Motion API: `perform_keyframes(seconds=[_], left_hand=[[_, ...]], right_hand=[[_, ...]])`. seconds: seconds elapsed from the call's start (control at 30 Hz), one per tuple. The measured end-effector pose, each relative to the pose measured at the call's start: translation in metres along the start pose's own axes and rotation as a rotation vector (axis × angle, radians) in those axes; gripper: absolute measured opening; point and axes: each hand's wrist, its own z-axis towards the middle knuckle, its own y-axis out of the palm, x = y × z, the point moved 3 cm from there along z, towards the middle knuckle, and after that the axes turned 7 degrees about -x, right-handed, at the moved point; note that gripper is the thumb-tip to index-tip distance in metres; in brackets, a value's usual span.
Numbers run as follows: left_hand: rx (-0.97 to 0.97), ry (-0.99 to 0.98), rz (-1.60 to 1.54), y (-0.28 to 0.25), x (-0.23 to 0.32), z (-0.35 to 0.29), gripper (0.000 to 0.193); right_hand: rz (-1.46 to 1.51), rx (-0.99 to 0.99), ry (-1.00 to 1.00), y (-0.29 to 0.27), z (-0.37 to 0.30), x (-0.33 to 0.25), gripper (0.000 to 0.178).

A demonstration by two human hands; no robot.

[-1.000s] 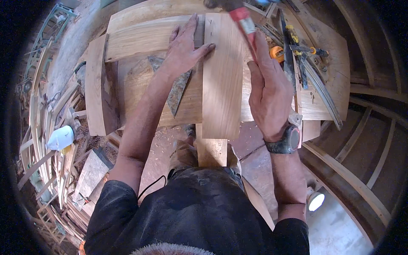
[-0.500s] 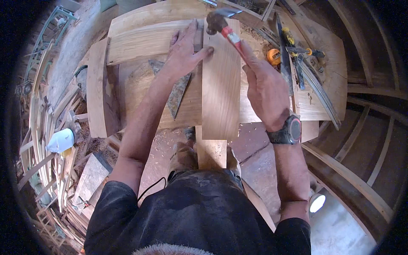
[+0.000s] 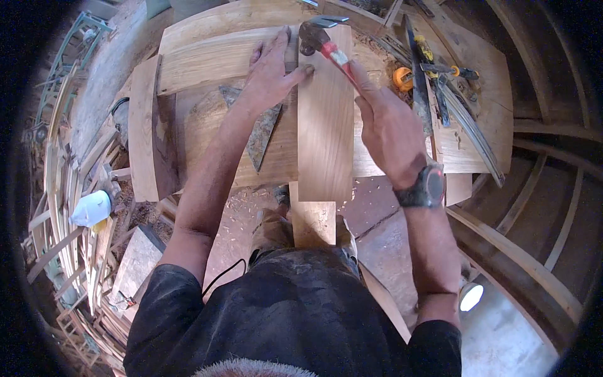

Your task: The person aligns wooden boards, checks the alignment using a square tool, drives nails with a hammer, and uses a tape measure to verify the dimensions of the assembly.

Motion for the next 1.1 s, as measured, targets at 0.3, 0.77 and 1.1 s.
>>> perform_keyframes(seconds=[0.3, 0.77, 1.1], left_hand=[[0.005, 0.113, 0.044, 0.000, 0.007, -0.026, 0.071], [0.207, -0.360, -0.702, 0.022, 0.028, -0.105, 0.055], [-0.004, -0.528, -0.789, 0.061, 0.015, -0.056, 0.085]], right_hand=[[0.212, 0.275, 0.298, -0.014, -0.048, 0.097, 0.048], [0.187, 0.210, 0.248, -0.024, -0.060, 0.079, 0.051], [0.096, 0.099, 0.040, 0.007, 0.032, 0.020, 0.048]])
